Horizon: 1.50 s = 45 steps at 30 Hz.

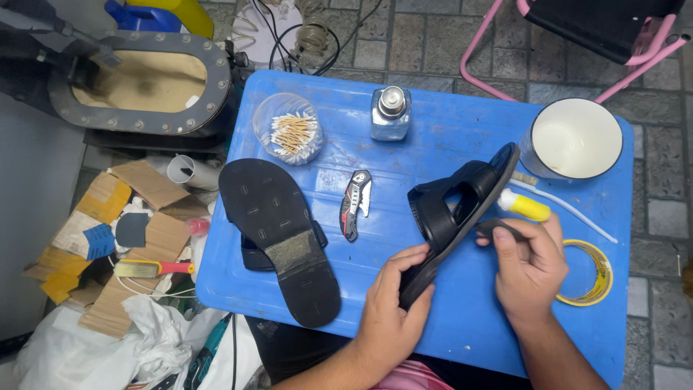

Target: The person applies a white substance from a yellow tube to the edges and sole of a black slide sandal. They rub the substance into the material and press the strap down, repeating the process on different sections of the sandal.

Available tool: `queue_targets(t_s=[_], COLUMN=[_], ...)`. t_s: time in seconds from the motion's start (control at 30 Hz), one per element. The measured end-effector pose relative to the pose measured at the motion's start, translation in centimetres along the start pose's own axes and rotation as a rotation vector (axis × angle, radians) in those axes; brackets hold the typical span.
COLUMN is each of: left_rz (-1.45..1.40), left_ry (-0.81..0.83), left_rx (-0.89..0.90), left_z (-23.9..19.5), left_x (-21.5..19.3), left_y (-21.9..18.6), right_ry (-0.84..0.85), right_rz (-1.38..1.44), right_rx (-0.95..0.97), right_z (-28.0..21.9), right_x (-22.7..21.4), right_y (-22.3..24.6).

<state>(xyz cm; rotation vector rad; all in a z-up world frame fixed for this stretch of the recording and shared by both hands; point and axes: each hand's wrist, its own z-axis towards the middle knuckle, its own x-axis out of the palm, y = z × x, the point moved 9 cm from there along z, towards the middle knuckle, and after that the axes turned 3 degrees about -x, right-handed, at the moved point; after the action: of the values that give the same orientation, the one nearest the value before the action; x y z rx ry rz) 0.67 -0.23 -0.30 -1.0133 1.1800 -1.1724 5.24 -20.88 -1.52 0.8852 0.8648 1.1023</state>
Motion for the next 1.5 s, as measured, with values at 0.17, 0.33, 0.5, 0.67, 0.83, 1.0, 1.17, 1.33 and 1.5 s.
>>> queue_targets(t_s=[0.17, 0.33, 0.5, 0.67, 0.83, 1.0, 1.17, 1.33, 1.5], left_rz=[-0.093, 0.158, 0.448, 0.424, 0.455, 0.384, 0.283, 0.231, 0.263], left_ry=[0.135, 0.37, 0.37, 0.548, 0.552, 0.461, 0.407, 0.38, 0.381], left_rx=[-0.003, 0.148, 0.358, 0.571, 0.59, 0.562, 0.595, 0.618, 0.608], left_z=[-0.1, 1.1, 6.3, 10.9, 13.1, 14.0, 13.7, 13.8, 13.9], left_x=[2.6, 2.7, 0.7, 2.4, 5.3, 7.3, 7.6, 7.5, 7.4], left_y=[-1.6, -4.1, -6.4, -8.0, -6.4, -4.4, -3.6, -3.4, -3.4], right_ry=[-0.051, -0.1, -0.031, 0.128, 0.188, 0.137, 0.082, 0.068, 0.074], right_rz=[0.084, 0.321, 0.357, 0.145, 0.072, 0.165, 0.041, 0.009, -0.094], right_rx=[0.027, 0.108, 0.231, 0.223, 0.302, 0.38, 0.307, 0.214, 0.26], right_z=[-0.2, -0.1, 0.0, 0.3, -1.9, -4.8, -4.4, -2.6, -4.4], right_x=[-0.3, -1.1, -0.5, -0.7, -0.9, -0.3, -0.4, 0.2, 0.0], right_y=[-1.2, -2.5, -2.7, -0.3, 0.5, 0.4, 0.3, 1.2, 2.9])
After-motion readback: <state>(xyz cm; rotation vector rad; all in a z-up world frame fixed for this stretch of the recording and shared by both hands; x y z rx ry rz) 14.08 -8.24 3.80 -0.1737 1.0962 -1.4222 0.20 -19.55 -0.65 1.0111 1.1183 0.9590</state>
